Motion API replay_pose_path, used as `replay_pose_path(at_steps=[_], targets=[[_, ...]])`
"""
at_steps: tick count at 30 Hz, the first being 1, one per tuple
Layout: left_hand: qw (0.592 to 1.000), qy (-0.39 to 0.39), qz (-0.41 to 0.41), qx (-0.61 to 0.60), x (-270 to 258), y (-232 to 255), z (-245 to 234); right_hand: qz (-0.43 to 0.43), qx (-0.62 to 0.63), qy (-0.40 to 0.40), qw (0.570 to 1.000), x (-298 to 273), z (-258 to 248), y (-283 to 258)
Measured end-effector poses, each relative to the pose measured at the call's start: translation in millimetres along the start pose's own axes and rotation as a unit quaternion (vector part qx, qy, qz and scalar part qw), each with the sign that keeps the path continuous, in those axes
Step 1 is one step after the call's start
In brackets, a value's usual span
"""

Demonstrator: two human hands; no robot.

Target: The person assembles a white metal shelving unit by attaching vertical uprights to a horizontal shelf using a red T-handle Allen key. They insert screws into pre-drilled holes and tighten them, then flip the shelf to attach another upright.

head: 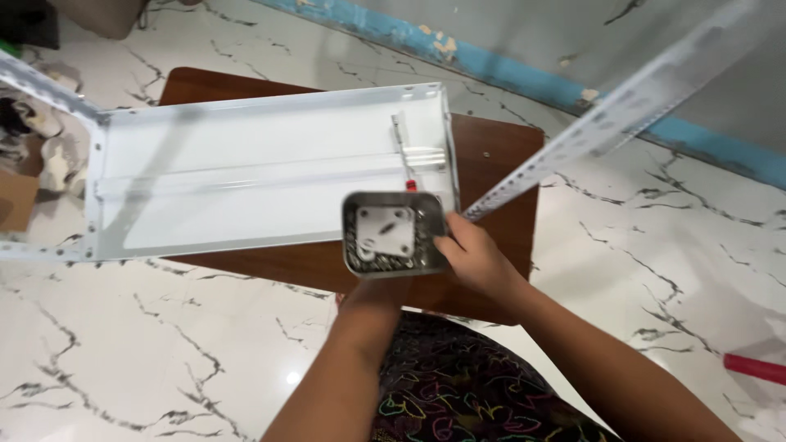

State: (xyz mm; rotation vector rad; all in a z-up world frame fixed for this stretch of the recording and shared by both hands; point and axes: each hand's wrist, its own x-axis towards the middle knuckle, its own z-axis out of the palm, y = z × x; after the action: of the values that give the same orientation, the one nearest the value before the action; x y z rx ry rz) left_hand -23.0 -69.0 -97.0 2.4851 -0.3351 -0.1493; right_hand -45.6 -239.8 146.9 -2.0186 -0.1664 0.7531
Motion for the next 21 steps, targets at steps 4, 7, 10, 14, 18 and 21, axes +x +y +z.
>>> replay_pose_path(at_steps=[4, 7, 10, 14, 18, 21], targets=[[0.998, -0.045, 0.036, 0.031, 3, 19, 8, -0.129, -0.049, 0.015, 0.99, -51, -43, 28], [0.997, -0.034, 0.056, 0.03, 17, 39, 9, 0.104, -0.029, -0.003, 0.994, -78, -75, 65], [0.998, -0.009, 0.049, 0.033, 21, 52, 2, 0.166, -0.041, 0.036, 0.985, -90, -109, 113], [0.998, -0.004, 0.031, 0.045, 16, 66, -10, 0.168, 0.007, 0.151, 0.974, -59, -113, 182], [0.999, -0.002, 0.014, 0.043, 13, 75, -16, 0.163, 0.124, 0.254, 0.945, 1, -93, 232], [0.999, -0.001, 0.011, 0.051, 13, 76, -16, 0.165, 0.175, 0.281, 0.929, 28, -70, 249]])
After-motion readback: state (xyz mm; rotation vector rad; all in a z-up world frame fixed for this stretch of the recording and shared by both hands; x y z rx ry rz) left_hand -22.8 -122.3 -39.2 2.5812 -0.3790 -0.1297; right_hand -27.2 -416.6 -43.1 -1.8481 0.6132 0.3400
